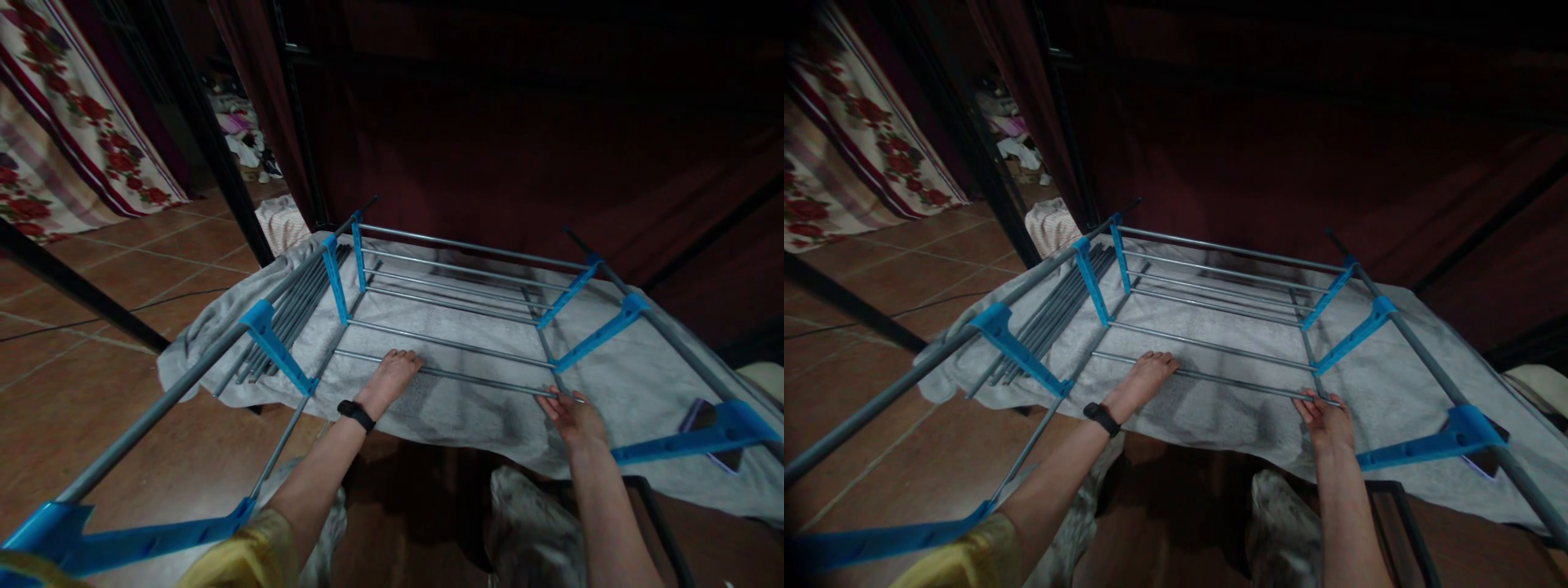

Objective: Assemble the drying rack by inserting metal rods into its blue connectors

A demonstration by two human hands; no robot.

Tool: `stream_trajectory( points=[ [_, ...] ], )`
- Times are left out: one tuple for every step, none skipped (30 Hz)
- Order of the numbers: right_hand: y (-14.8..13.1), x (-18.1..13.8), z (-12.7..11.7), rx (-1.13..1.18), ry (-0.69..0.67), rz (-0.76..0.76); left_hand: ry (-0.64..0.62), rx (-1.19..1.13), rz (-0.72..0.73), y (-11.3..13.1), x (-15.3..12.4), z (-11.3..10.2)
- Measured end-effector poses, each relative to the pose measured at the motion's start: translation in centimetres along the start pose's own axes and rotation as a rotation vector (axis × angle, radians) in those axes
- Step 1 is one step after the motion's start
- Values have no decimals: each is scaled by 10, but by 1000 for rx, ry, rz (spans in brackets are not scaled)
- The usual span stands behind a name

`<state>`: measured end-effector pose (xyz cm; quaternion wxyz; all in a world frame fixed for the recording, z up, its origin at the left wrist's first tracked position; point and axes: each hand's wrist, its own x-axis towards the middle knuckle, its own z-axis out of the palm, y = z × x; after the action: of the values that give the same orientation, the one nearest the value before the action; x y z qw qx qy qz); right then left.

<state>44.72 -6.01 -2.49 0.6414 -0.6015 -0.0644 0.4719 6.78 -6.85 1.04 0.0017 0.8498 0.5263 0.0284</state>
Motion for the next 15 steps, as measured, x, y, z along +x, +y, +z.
stream_trajectory(
  points=[
    [0,0,0,4,-2,-4,-2,-5,-11,-1,0,0],
    [0,1,-1,9,-6,-10,-6,-13,-25,-2,-1,-1],
    [0,1,-1,12,-10,-16,-14,-24,-42,-3,-2,-2],
    [0,0,-1,13,-11,-22,-21,-38,-59,-4,-2,-3],
    [0,0,-1,13,-9,-29,-24,-54,-77,-5,-3,-5],
    [0,0,0,13,-6,-35,-24,-68,-95,-7,-4,-7],
    [0,-1,0,13,-1,-41,-21,-77,-113,-9,-6,-9],
    [0,-2,1,14,1,-45,-20,-80,-135,-11,-8,-11],
    [0,-3,2,16,2,-48,-16,-79,-160,-14,-9,-13],
    [-1,-4,2,20,1,-51,-16,-72,-189,-18,-11,-14],
    [-1,-5,3,25,0,-54,-20,-63,-218,-21,-14,-14],
    [-1,-6,4,32,-3,-56,-22,-53,-249,-25,-16,-14],
    [-1,-6,5,41,-9,-58,-21,-41,-282,-29,-18,-14],
    [-2,-7,5,49,-14,-60,-20,-26,-315,-33,-20,-13],
    [-2,-8,6,55,-14,-60,-8,-10,-350,-36,-22,-13]
  ],
)
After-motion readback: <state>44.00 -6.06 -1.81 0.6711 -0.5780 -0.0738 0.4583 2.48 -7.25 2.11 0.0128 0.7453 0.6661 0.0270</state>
